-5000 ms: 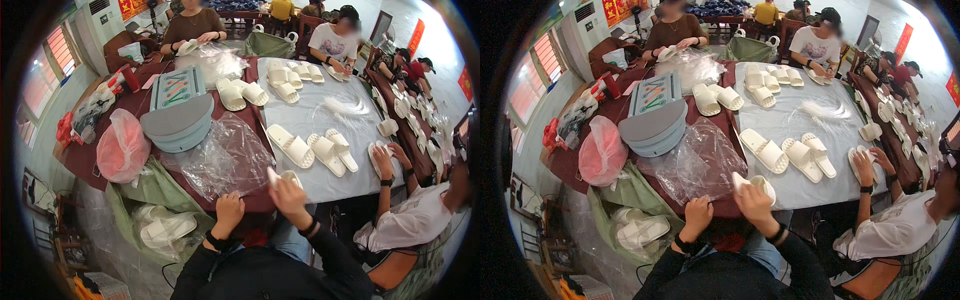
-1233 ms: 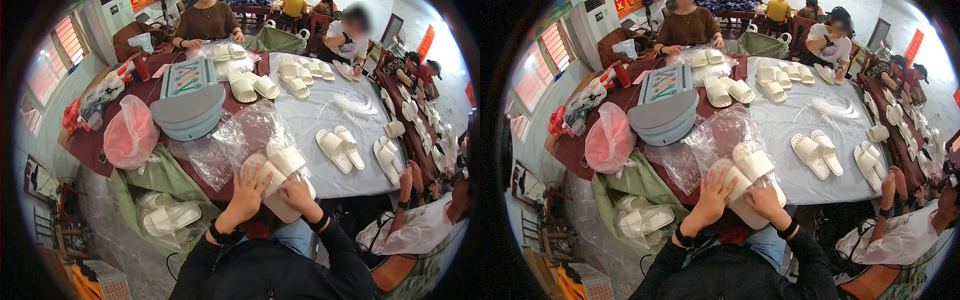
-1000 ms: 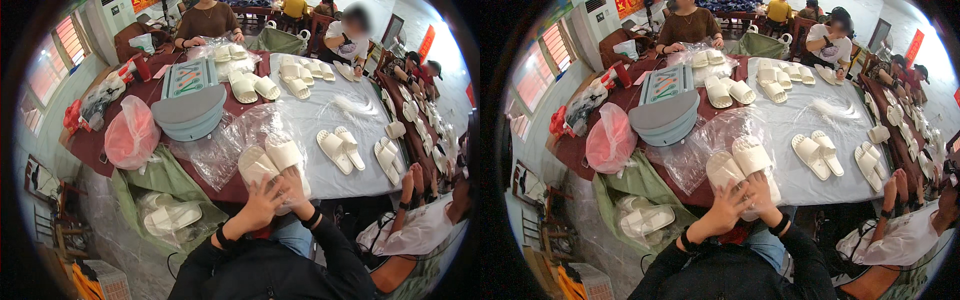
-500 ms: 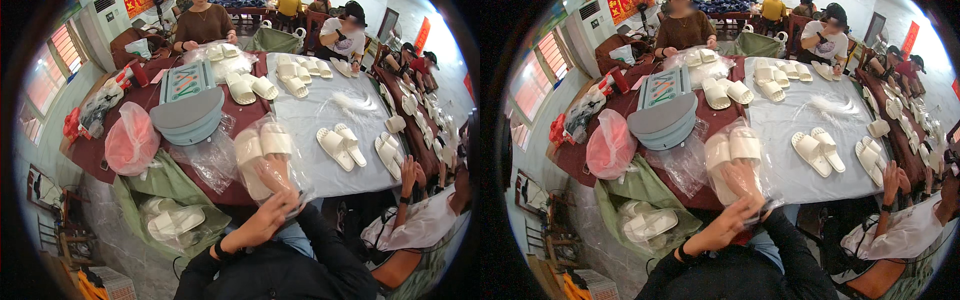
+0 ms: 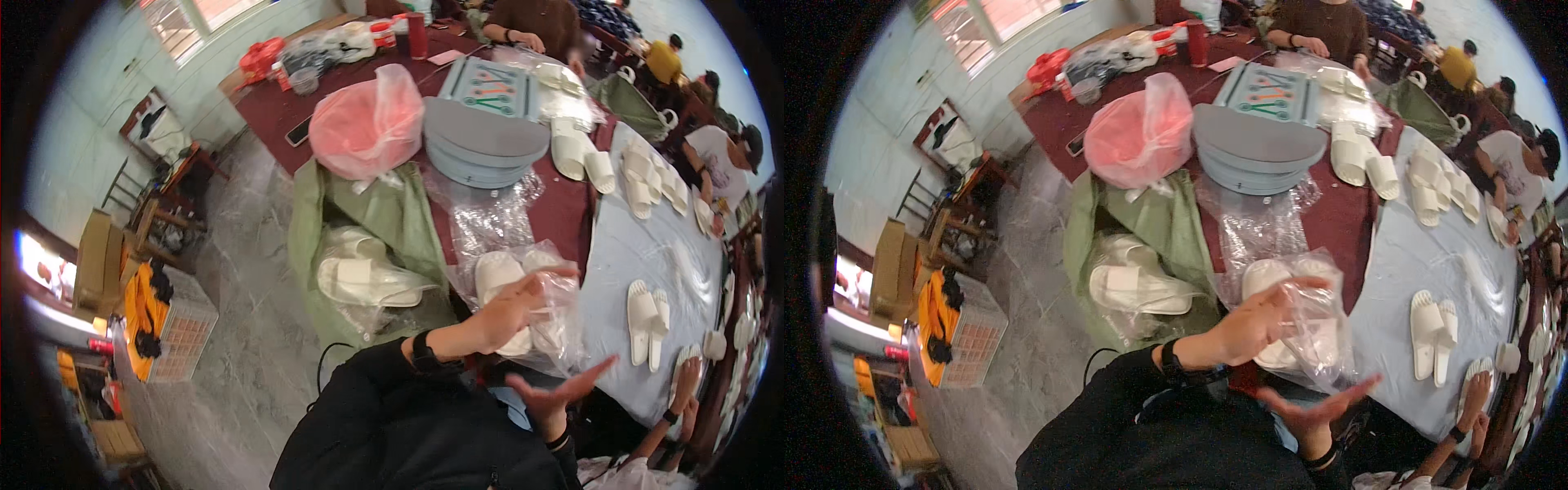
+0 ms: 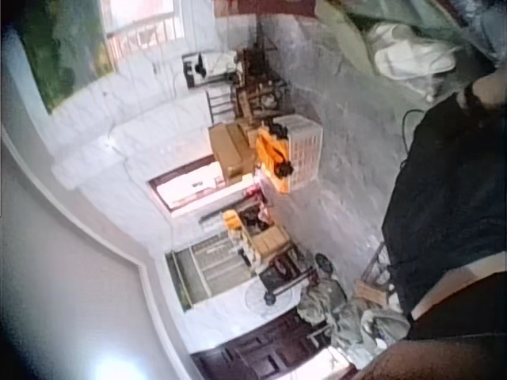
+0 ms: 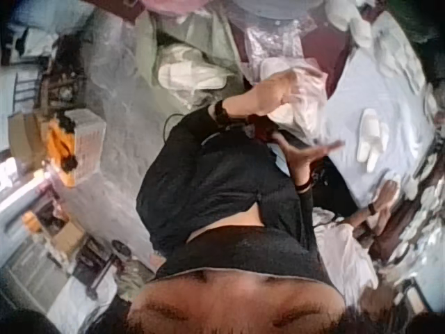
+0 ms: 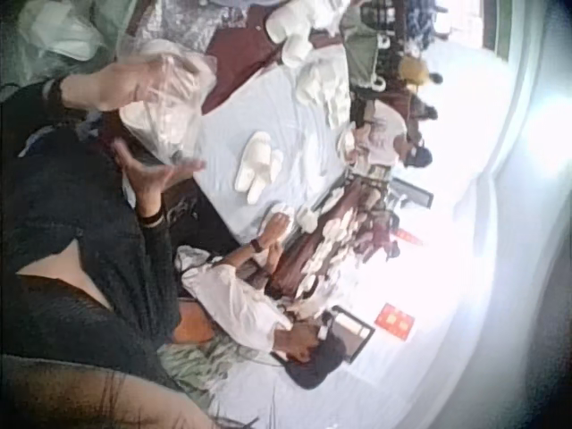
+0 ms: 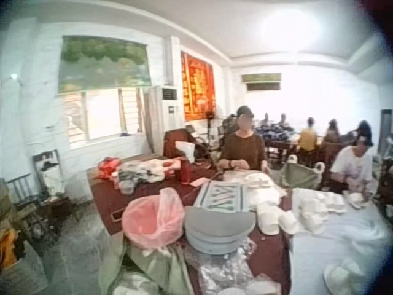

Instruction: Packaging finished slippers into plastic bags and placing them into a large collection sack.

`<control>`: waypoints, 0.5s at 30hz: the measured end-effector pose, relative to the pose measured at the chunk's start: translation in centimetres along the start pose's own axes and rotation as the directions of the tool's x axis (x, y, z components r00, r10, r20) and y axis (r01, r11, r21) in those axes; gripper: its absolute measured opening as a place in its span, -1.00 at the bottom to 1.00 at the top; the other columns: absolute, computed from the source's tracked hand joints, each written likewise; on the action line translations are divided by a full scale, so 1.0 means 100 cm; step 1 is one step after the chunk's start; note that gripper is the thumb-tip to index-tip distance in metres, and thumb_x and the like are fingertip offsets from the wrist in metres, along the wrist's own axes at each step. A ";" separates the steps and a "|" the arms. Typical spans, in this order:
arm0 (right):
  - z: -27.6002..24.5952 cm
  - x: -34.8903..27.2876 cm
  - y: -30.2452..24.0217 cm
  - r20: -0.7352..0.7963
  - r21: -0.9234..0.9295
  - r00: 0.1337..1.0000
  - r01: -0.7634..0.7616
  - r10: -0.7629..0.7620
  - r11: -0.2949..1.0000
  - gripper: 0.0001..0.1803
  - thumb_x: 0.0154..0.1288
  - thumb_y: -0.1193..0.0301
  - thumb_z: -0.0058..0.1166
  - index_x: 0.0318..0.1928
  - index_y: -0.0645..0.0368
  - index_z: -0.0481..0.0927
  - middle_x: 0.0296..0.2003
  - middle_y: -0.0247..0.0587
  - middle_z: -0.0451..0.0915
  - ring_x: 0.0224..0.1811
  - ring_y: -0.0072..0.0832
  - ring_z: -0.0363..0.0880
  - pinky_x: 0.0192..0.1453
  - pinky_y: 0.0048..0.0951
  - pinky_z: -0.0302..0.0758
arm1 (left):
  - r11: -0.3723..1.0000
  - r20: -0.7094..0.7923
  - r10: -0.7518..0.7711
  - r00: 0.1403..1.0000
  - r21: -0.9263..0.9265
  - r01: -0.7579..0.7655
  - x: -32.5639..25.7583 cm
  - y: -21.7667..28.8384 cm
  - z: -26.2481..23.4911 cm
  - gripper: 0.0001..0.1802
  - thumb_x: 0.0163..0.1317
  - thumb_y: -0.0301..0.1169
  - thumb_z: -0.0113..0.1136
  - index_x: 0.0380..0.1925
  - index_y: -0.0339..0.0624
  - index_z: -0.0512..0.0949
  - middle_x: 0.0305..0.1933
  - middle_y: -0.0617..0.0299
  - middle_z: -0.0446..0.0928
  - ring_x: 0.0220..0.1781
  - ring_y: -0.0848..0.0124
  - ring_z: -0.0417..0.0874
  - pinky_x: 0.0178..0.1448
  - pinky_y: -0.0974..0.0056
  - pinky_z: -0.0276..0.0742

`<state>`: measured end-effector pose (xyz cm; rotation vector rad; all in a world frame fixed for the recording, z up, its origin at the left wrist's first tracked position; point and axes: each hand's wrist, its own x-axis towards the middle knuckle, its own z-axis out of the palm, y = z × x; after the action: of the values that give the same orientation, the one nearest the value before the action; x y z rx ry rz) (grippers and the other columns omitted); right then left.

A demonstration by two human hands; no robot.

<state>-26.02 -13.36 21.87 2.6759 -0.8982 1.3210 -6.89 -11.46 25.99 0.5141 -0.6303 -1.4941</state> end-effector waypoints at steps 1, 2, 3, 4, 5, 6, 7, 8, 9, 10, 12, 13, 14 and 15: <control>0.005 0.005 -0.007 0.147 -0.081 0.979 -0.131 0.142 0.988 0.33 -0.15 -0.12 0.34 0.40 0.18 -0.28 0.37 0.36 -0.19 0.36 0.25 -0.03 0.37 0.10 0.01 | 0.999 0.017 0.012 1.000 0.030 -0.012 -0.004 -0.002 0.005 -0.54 0.46 -0.12 -0.29 0.21 -0.07 0.31 0.21 0.22 0.33 0.21 0.37 0.39 0.29 0.28 0.25; 0.020 -0.002 0.002 0.187 -0.038 0.959 -0.208 0.212 0.977 0.24 -0.13 -0.08 0.34 0.37 0.22 -0.16 0.32 0.37 -0.07 0.32 0.22 0.06 0.32 0.08 0.10 | 0.962 0.089 0.064 0.994 0.259 -0.085 -0.010 0.000 0.012 -0.56 0.46 -0.16 -0.25 0.22 -0.09 0.31 0.24 0.20 0.30 0.26 0.37 0.33 0.29 0.34 0.19; 0.040 -0.012 0.024 0.228 0.000 0.934 -0.281 0.274 0.960 0.15 -0.12 -0.03 0.34 0.34 0.26 -0.03 0.28 0.39 0.06 0.29 0.19 0.15 0.26 0.05 0.18 | 0.961 0.168 -0.022 0.985 0.275 -0.025 -0.016 -0.002 0.015 -0.57 0.45 -0.24 -0.23 0.23 -0.14 0.29 0.27 0.14 0.26 0.31 0.32 0.27 0.33 0.29 0.14; 0.049 -0.021 0.050 0.429 0.150 0.860 -0.370 0.276 0.917 -0.29 0.00 0.16 0.28 0.10 0.32 0.35 -0.02 0.27 0.44 0.02 0.04 0.47 -0.01 -0.07 0.40 | 0.876 0.237 0.068 0.969 0.451 -0.171 -0.021 -0.004 0.018 -0.56 0.45 -0.25 -0.23 0.24 -0.17 0.27 0.29 0.08 0.25 0.34 0.27 0.23 0.35 0.26 0.11; 0.056 -0.020 0.053 0.433 0.157 0.860 -0.367 0.269 0.917 -0.29 0.00 0.16 0.28 0.10 0.32 0.35 -0.02 0.27 0.44 0.02 0.04 0.47 -0.01 -0.07 0.40 | 0.740 0.318 0.133 0.939 0.598 -0.307 -0.028 -0.003 0.019 -0.55 0.44 -0.27 -0.22 0.26 -0.20 0.25 0.30 0.03 0.23 0.37 0.23 0.20 0.37 0.24 0.08; 0.065 -0.016 0.056 0.345 0.337 0.884 -0.430 0.315 0.838 -0.52 0.08 0.28 0.19 -0.06 0.33 0.43 -0.20 0.17 0.49 -0.16 -0.03 0.52 -0.15 -0.14 0.42 | 0.725 0.316 0.081 0.945 0.632 -0.273 -0.035 0.005 0.016 -0.52 0.40 -0.34 -0.16 0.28 -0.23 0.19 0.34 -0.06 0.18 0.43 0.16 0.10 0.41 0.18 0.00; 0.072 -0.005 0.057 0.258 0.505 0.888 -0.460 0.381 0.730 -0.74 0.16 0.39 0.10 -0.21 0.34 0.51 -0.38 0.08 0.54 -0.33 -0.09 0.57 -0.30 -0.21 0.44 | 0.604 0.309 0.094 0.946 0.738 -0.301 -0.044 0.021 0.013 -0.46 0.34 -0.34 -0.07 0.30 -0.23 0.16 0.36 -0.07 0.16 0.44 0.14 0.10 0.41 0.16 0.00; 0.056 0.034 0.034 0.232 0.225 0.958 -0.219 0.166 0.949 -0.86 0.19 0.55 -0.02 -0.24 0.33 0.54 -0.43 -0.06 0.58 -0.43 -0.22 0.58 -0.35 -0.33 0.47 | 0.465 0.290 0.113 0.950 0.830 -0.309 -0.056 0.038 0.007 -0.39 0.27 -0.34 0.02 0.31 -0.23 0.14 0.37 -0.07 0.15 0.44 0.12 0.10 0.41 0.14 0.00; 0.058 0.046 0.032 0.228 0.217 0.958 -0.222 0.172 0.950 -0.86 0.19 0.55 -0.02 -0.24 0.33 0.54 -0.43 -0.06 0.58 -0.43 -0.22 0.58 -0.35 -0.33 0.47 | 0.304 0.192 0.164 0.968 0.923 -0.234 -0.069 0.056 -0.002 -0.24 0.13 -0.31 0.16 0.32 -0.24 0.11 0.37 -0.08 0.14 0.42 0.10 0.13 0.41 0.12 0.01; 0.059 0.054 0.031 0.134 0.333 0.942 -0.335 0.308 0.881 -0.81 0.14 0.60 -0.04 -0.21 0.35 0.54 -0.41 -0.12 0.59 -0.36 -0.33 0.57 -0.21 -0.36 0.46 | 0.072 0.151 0.393 0.907 0.978 -0.194 -0.081 0.065 -0.018 -0.17 0.08 -0.24 0.24 0.32 -0.26 0.12 0.35 -0.09 0.18 0.38 0.07 0.20 0.40 0.11 0.04; 0.053 0.069 0.015 0.042 0.525 0.901 -0.388 0.432 0.758 -0.75 0.13 0.63 -0.07 -0.15 0.39 0.53 -0.31 -0.17 0.60 -0.20 -0.43 0.55 -0.02 -0.42 0.45 | 0.019 -0.237 0.643 0.728 0.955 0.295 -0.101 0.095 -0.044 -0.27 0.13 -0.27 0.24 0.27 -0.22 0.19 0.28 -0.04 0.29 0.34 0.06 0.25 0.36 0.09 0.16; 0.054 0.075 0.004 0.036 0.521 0.900 -0.388 0.435 0.760 -0.75 0.13 0.63 -0.07 -0.15 0.39 0.53 -0.31 -0.17 0.60 -0.20 -0.43 0.55 -0.02 -0.42 0.45 | -0.244 -0.126 0.761 0.636 0.853 0.461 -0.113 0.106 -0.080 -0.31 0.14 -0.23 0.22 0.24 -0.19 0.24 0.25 -0.06 0.31 0.32 0.01 0.26 0.34 0.07 0.18; 0.057 0.079 -0.008 0.024 0.689 0.893 -0.340 0.449 0.640 -0.76 0.18 0.60 -0.07 -0.13 0.39 0.51 -0.26 -0.15 0.58 -0.16 -0.40 0.53 -0.02 -0.41 0.45 | -0.310 -0.232 0.813 0.534 0.603 0.735 -0.126 0.113 -0.094 -0.31 0.11 -0.16 0.23 0.21 -0.20 0.28 0.18 -0.03 0.38 0.22 0.01 0.36 0.27 0.03 0.25; 0.059 0.080 -0.020 0.018 0.829 0.885 -0.273 0.465 0.488 -0.76 0.22 0.58 -0.07 -0.11 0.39 0.50 -0.20 -0.13 0.57 -0.12 -0.37 0.52 -0.01 -0.40 0.44 | -0.328 -0.287 0.871 0.398 0.262 0.908 -0.142 0.120 -0.106 -0.30 0.08 -0.10 0.23 0.17 -0.21 0.32 0.11 0.01 0.46 0.11 0.01 0.46 0.20 -0.01 0.31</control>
<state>-16.91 -17.13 24.41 2.8733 -1.0704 2.6620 9.50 2.26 25.12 2.8828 -0.6628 0.5818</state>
